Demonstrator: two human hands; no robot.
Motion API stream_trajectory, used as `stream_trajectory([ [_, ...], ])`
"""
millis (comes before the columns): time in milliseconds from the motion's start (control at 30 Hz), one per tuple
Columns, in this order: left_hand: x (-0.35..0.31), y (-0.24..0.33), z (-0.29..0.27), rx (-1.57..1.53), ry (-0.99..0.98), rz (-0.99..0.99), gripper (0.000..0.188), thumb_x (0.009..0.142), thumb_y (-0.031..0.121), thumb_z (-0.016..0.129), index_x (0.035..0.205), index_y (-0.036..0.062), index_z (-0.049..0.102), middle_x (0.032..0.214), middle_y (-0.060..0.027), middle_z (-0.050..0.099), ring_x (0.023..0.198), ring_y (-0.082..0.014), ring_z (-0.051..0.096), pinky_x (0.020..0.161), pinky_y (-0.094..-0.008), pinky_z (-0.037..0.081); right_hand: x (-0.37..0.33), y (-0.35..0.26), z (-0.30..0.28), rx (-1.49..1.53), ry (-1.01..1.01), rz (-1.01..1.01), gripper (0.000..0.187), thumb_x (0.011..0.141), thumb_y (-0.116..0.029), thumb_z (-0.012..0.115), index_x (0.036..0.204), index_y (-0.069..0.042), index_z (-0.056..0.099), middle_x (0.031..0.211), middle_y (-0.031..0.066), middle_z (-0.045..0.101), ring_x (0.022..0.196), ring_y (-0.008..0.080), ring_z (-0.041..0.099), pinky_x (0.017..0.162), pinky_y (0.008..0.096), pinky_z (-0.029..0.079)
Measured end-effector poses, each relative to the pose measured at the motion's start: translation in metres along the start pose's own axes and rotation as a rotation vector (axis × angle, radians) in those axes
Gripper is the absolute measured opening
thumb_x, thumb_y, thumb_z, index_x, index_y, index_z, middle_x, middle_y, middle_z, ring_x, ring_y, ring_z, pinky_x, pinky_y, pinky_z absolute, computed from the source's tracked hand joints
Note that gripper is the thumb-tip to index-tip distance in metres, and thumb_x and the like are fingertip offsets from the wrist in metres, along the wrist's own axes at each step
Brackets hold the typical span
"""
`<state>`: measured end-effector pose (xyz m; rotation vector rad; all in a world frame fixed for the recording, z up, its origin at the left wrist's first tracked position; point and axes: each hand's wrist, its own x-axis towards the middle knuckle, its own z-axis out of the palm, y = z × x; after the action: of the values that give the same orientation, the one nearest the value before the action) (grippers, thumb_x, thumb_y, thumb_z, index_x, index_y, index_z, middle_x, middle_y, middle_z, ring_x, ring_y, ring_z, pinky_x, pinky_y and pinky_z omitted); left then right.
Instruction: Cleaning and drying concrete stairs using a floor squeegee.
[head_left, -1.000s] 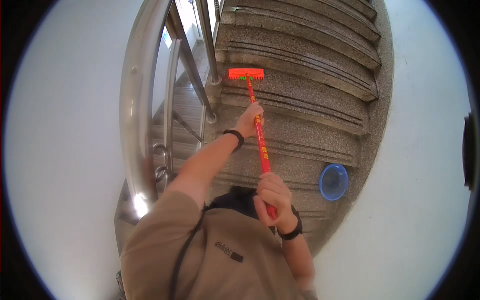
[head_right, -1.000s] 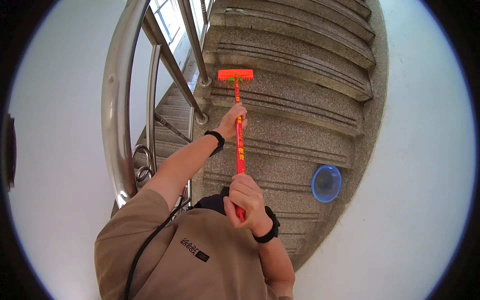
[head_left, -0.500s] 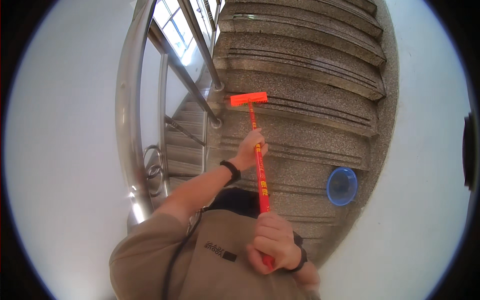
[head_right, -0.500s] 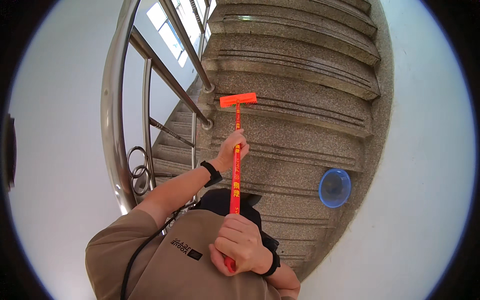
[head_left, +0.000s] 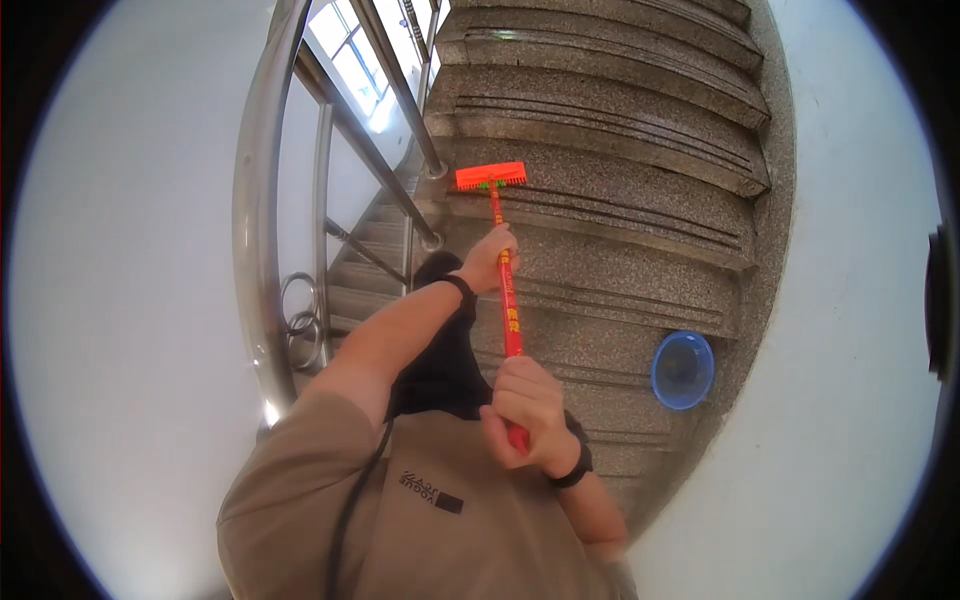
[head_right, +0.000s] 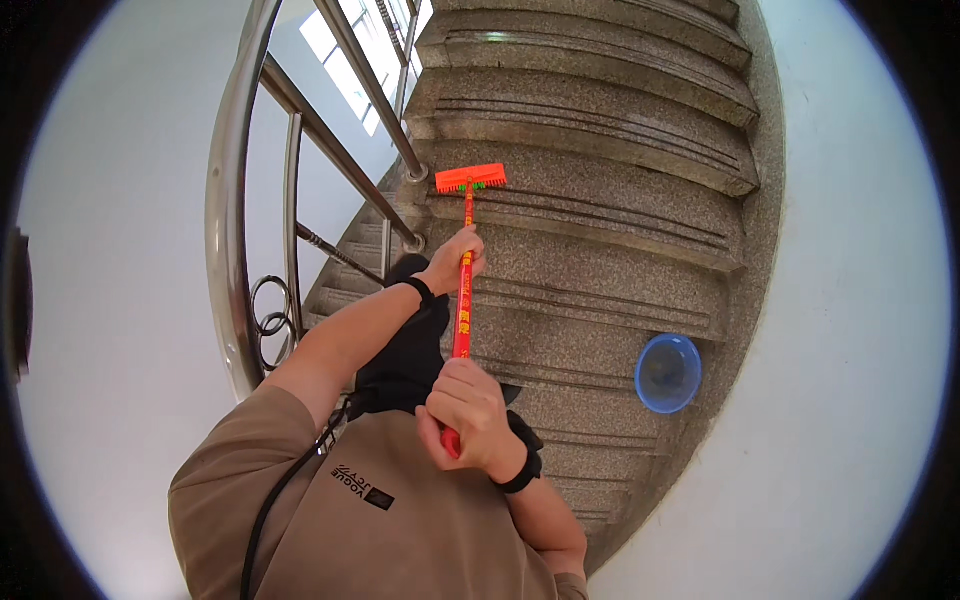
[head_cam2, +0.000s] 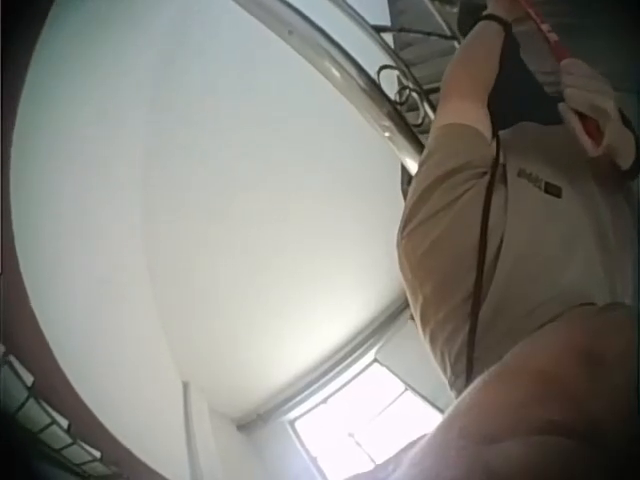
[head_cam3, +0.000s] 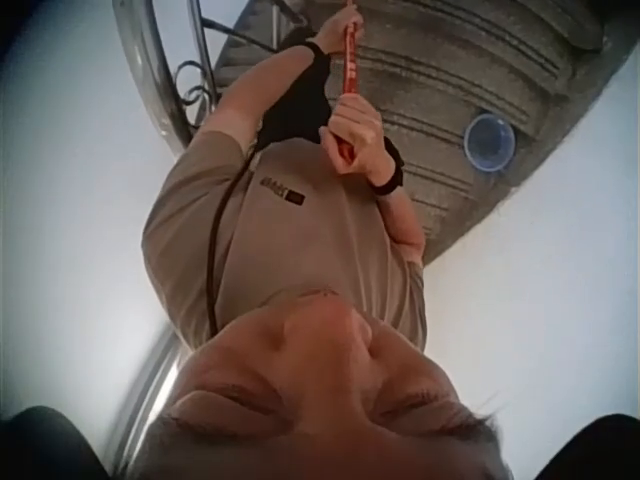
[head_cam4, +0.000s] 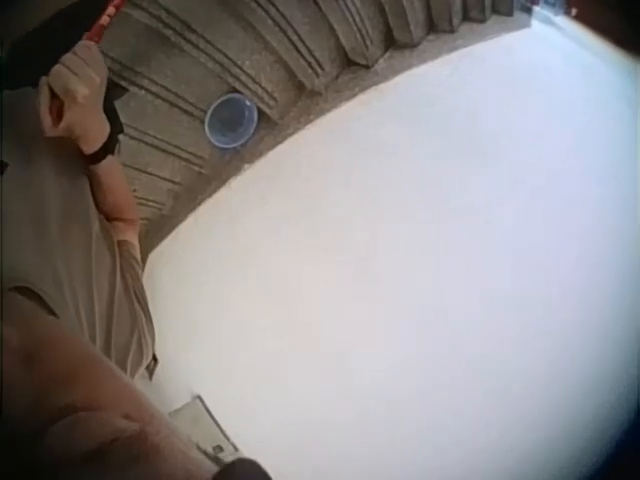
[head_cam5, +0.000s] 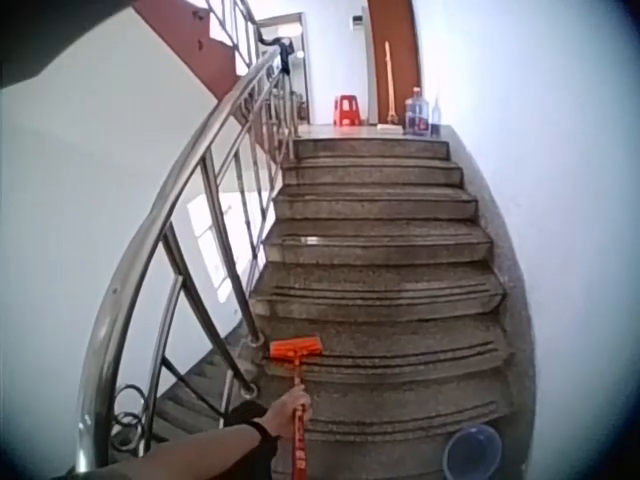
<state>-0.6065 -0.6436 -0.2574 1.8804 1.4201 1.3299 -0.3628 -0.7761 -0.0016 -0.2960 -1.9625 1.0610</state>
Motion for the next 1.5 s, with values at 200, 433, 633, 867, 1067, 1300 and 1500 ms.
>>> stream_trajectory([
  [200,-0.006,0.066,0.008,0.162,0.031,0.091,0.023,0.08,-0.003,0.068,0.078,0.0089,0.047,0.073,-0.0082,0.048,0.078,-0.0304,0.061,0.099,-0.0493,0.051,-0.004,-0.033,-0.036,0.036,-0.122,0.024,0.025,0.064,0.002,0.069,0.058,-0.007,0.046,0.061,0.0078,0.042,0.058,0.028,0.048,0.061,0.038,0.045],
  [433,-0.017,0.087,0.022,0.122,0.201,0.067,0.029,0.076,-0.004,0.072,0.072,0.0076,0.046,0.073,-0.0105,0.051,0.089,-0.0347,0.066,0.097,-0.0508,0.05,-0.002,-0.053,-0.032,0.126,-0.12,0.05,0.027,0.061,0.002,0.071,0.059,-0.008,0.046,0.062,0.0059,0.044,0.057,0.0257,0.05,0.064,0.0387,0.049],
  [633,0.019,0.026,0.006,0.087,0.182,0.124,0.032,0.074,-0.005,0.071,0.071,0.0094,0.042,0.072,-0.0083,0.047,0.073,-0.0309,0.056,0.088,-0.0467,0.049,0.016,-0.006,-0.013,0.098,-0.133,0.109,0.02,0.055,0.002,0.065,0.06,-0.005,0.047,0.065,0.0084,0.05,0.063,0.0303,0.056,0.068,0.0439,0.051],
  [867,0.067,-0.066,-0.004,0.12,-0.106,0.086,0.026,0.069,0.005,0.071,0.069,0.0113,0.046,0.075,-0.0079,0.051,0.082,-0.0328,0.056,0.082,-0.0452,0.046,0.034,0.066,0.008,-0.021,-0.123,0.075,0.018,0.058,0.005,0.064,0.063,-0.003,0.049,0.07,0.012,0.053,0.069,0.0347,0.057,0.078,0.0456,0.052],
  [1067,0.063,-0.062,-0.005,0.122,-0.005,0.211,0.025,0.064,0.007,0.073,0.068,0.014,0.049,0.077,-0.0068,0.053,0.084,-0.0313,0.057,0.083,-0.0476,0.045,0.027,0.066,0.009,-0.06,-0.132,0.106,0.016,0.059,0.005,0.063,0.063,-0.003,0.05,0.07,0.0114,0.054,0.071,0.0343,0.059,0.081,0.0475,0.053],
  [1300,0.025,0.032,0.016,0.115,-0.072,0.157,0.025,0.066,0.007,0.071,0.065,0.0163,0.049,0.07,-0.0035,0.048,0.077,-0.0291,0.055,0.093,-0.046,0.045,0.004,-0.017,-0.024,0.001,-0.185,0.202,0.022,0.057,0.004,0.066,0.061,-0.005,0.046,0.067,0.01,0.052,0.067,0.0316,0.057,0.076,0.0458,0.053],
  [1500,0.01,0.089,0.038,0.001,-0.091,0.148,0.023,0.067,0.007,0.072,0.064,0.0165,0.05,0.068,-0.0036,0.048,0.075,-0.0276,0.056,0.094,-0.0455,0.045,0.001,-0.064,-0.061,0.069,-0.087,0.115,0.016,0.071,-0.01,0.065,0.063,-0.001,0.055,0.063,0.0152,0.057,0.057,0.0305,0.057,0.077,0.0538,0.052],
])
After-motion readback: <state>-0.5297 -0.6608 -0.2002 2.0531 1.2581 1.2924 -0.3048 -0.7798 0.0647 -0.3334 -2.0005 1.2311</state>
